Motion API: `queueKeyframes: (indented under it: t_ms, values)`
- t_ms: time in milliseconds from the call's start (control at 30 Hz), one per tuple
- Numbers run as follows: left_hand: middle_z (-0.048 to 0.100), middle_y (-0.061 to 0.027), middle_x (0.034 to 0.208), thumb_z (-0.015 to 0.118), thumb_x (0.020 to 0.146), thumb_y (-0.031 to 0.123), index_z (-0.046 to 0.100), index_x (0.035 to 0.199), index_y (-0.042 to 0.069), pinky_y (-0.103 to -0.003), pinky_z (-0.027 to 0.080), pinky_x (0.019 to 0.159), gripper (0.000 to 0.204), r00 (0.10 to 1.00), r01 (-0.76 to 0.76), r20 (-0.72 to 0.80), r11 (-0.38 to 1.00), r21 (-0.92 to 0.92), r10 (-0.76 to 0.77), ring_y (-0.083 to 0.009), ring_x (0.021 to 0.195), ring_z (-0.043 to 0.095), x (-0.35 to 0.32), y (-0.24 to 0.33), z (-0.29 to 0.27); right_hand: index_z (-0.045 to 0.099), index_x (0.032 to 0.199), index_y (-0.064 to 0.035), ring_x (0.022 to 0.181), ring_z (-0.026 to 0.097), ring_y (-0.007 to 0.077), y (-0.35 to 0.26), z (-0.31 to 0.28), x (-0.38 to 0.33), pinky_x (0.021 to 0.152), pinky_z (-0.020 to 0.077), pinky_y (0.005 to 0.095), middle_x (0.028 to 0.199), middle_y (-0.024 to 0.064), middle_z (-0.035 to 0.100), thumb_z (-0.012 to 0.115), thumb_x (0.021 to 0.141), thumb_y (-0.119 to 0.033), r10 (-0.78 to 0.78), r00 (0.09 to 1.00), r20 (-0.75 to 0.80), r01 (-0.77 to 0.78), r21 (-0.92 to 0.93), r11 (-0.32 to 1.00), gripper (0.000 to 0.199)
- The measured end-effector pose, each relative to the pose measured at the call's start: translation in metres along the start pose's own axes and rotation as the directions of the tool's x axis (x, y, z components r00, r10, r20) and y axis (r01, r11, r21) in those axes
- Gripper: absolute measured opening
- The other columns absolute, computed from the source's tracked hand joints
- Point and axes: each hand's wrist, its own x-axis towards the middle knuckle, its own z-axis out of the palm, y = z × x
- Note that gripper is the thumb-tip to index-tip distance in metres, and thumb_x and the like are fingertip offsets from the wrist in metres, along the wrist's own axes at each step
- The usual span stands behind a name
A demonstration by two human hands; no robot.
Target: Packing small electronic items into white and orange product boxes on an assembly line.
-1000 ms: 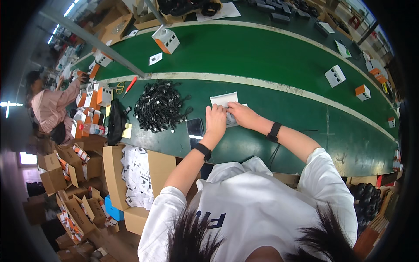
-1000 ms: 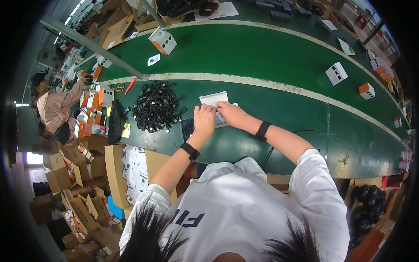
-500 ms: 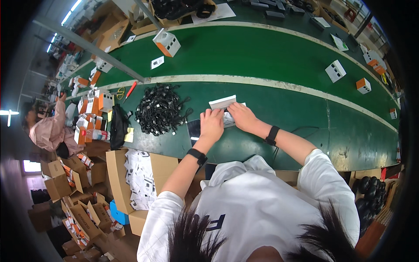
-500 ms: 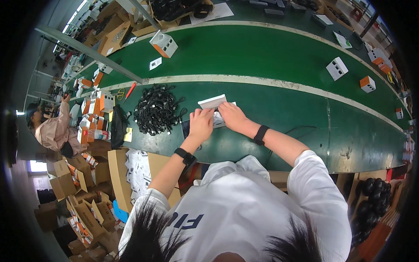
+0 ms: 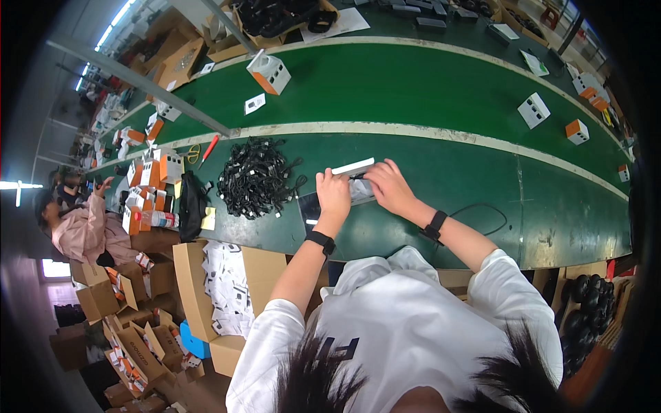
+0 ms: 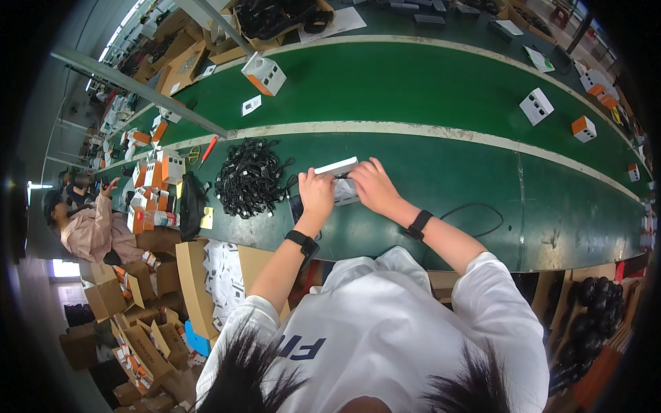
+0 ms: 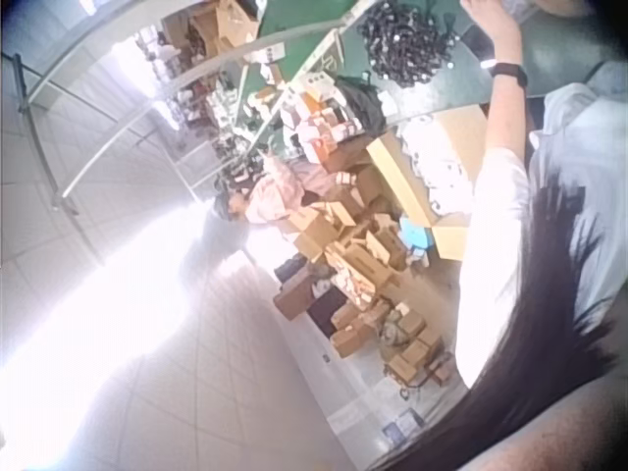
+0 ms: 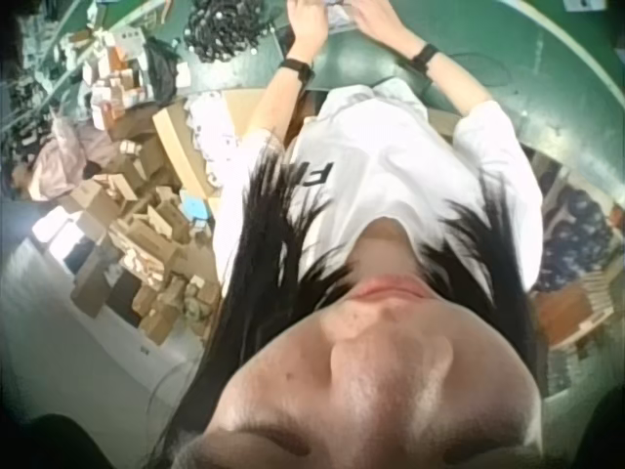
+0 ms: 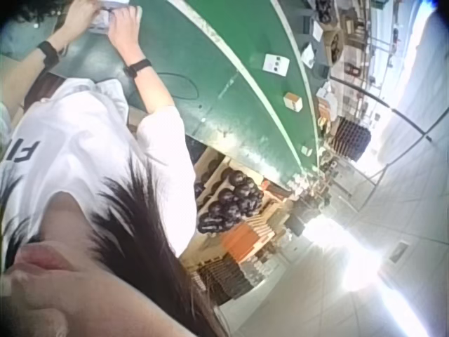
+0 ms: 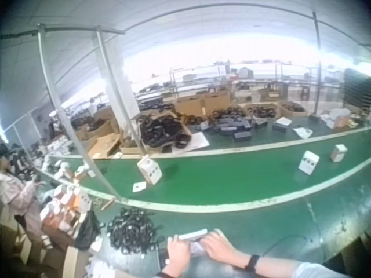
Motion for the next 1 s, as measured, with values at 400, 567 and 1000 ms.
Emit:
queueKeyframes:
  t_ms: [400,567,1000]
  values:
    - [0.052,-0.0066,0.099,0.059,0.071,0.017,0.062,0.09,0.009,-0.04,0.033,0.085,0.021,0.974,-0.119,0.21,0.976,0.185,0.079,-0.0217,0.099,0.044,-0.012,0.006,0.0,0.057,0.107,-0.0048,0.11,0.044,0.0324,-0.011,0.02,-0.029,0.092,0.0385,0.037,0.121,0.0146,0.044,0.061,0.08,-0.009,0.311,0.95,-0.039,-0.28,0.341,0.897,0.028]
    - [0.051,-0.0056,0.102,0.059,0.071,0.016,0.059,0.101,0.008,-0.042,0.031,0.09,0.031,0.947,-0.199,0.302,0.937,0.288,0.108,-0.0218,0.101,0.043,-0.015,0.011,-0.001,0.06,0.094,-0.0049,0.109,0.045,0.0314,-0.005,0.031,-0.024,0.089,0.0407,0.0372,0.119,0.0133,0.044,0.064,0.077,-0.011,0.358,0.93,-0.08,-0.32,0.301,0.898,0.019]
    - [0.05,-0.0061,0.103,0.055,0.076,0.013,0.055,0.117,0.009,-0.041,0.033,0.085,0.041,0.989,-0.008,0.149,0.998,-0.058,0.016,-0.025,0.099,0.043,-0.02,0.022,0.002,0.055,0.104,-0.0056,0.111,0.044,0.0295,0.003,0.04,-0.029,0.091,0.0396,0.0357,0.122,0.0121,0.042,0.062,0.079,-0.009,0.38,0.923,-0.051,-0.326,0.418,0.848,0.027]
